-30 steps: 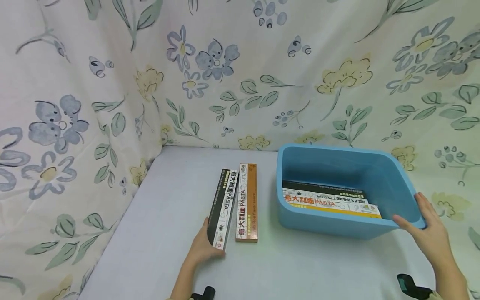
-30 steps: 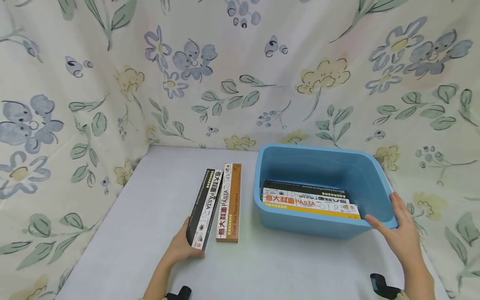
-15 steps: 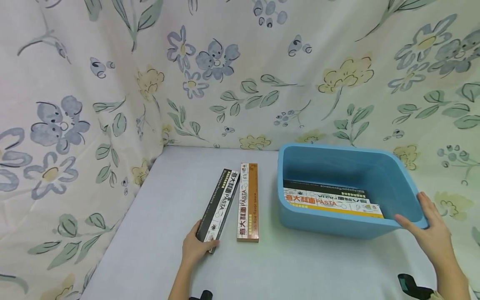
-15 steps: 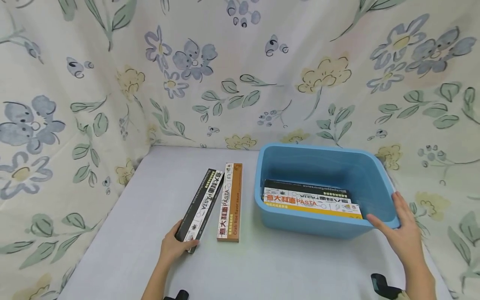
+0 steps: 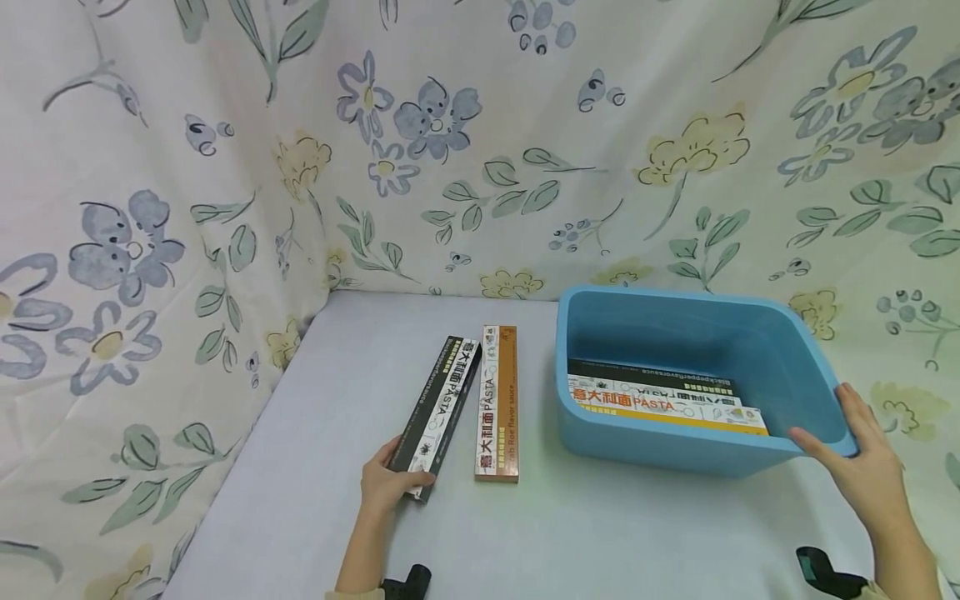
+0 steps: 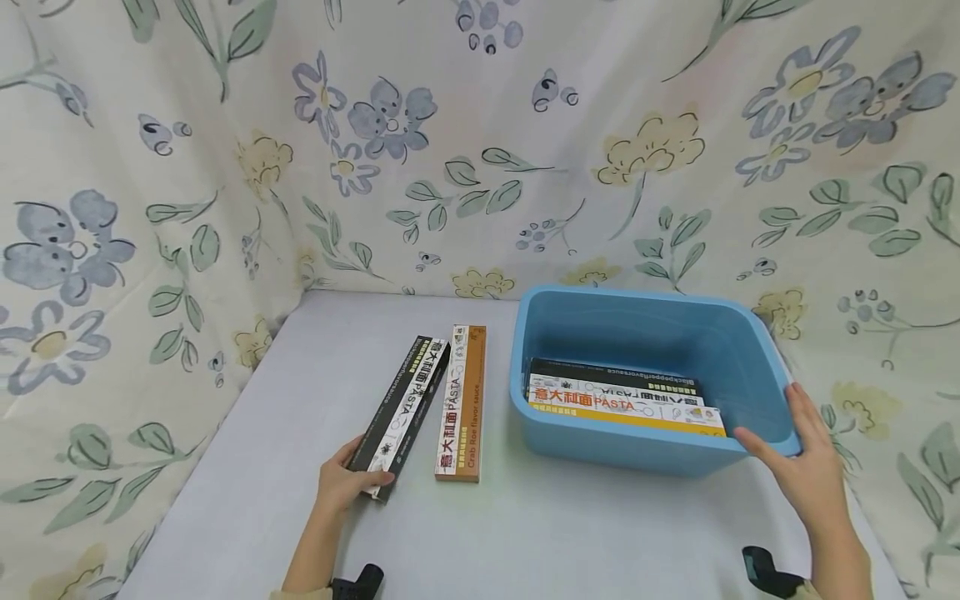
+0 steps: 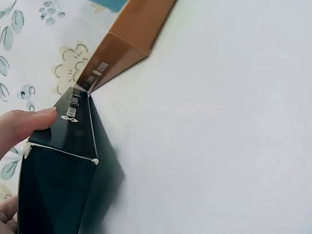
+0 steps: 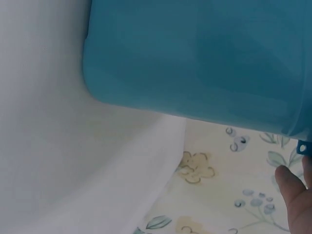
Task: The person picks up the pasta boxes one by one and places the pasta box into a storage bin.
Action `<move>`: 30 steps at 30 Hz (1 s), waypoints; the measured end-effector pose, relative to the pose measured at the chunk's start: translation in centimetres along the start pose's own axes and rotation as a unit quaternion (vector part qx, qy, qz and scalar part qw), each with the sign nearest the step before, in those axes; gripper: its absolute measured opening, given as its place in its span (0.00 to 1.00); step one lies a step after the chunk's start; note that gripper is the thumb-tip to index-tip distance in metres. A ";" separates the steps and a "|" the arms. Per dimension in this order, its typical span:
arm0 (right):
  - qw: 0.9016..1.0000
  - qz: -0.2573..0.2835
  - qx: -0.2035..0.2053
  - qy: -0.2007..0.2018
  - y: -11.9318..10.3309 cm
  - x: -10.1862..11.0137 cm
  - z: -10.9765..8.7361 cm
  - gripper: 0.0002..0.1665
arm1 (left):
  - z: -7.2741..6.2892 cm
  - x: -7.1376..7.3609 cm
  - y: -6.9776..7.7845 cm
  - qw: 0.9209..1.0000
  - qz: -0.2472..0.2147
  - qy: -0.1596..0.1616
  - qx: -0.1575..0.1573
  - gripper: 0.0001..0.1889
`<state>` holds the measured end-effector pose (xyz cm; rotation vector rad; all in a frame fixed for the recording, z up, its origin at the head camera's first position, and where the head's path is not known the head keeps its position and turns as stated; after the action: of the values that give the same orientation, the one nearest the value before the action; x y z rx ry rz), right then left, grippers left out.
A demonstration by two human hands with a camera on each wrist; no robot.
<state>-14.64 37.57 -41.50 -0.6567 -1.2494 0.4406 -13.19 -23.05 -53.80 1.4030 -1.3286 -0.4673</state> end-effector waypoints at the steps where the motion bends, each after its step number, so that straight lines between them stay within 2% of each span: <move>1: 1.000 0.000 -0.001 0.000 0.0 0.0 0.0 0.53 | 0.0 0.0 0.0 1.000 -0.010 -0.004 0.009 0.48; 4: 1.000 0.000 -0.002 0.001 0.0 0.0 0.0 0.53 | 0.1 0.0 0.0 0.999 -0.036 -0.017 0.026 0.49; 9: 1.000 0.000 -0.004 -0.001 0.0 0.0 0.0 0.53 | 0.1 -0.1 0.0 0.996 -0.080 -0.029 0.034 0.49; 13: 1.000 0.000 -0.004 -0.001 0.0 0.0 0.0 0.53 | -0.3 0.2 1.0 0.994 -0.097 -0.035 0.039 0.49; 20: 1.000 0.005 -0.005 0.000 0.0 0.0 0.0 0.53 | -1.2 0.6 3.9 0.994 -0.101 -0.039 0.014 0.50; 30: 1.000 0.009 -0.002 0.002 -0.2 0.1 -0.1 0.53 | -2.7 0.0 9.3 0.986 -0.137 -0.089 -0.040 0.50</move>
<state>-14.54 37.43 -41.28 -0.6729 -1.2414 0.4502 -15.15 -19.81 -44.86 1.5106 -1.2458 -0.8388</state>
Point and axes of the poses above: each hand's wrist, its own z-axis towards the middle knuckle, its own x-axis out of the back of the hand, y = z × x, the point moved 8 cm from there along z, towards the middle knuckle, and after that the axes turned 5 degrees about x, right-handed, at the moved point
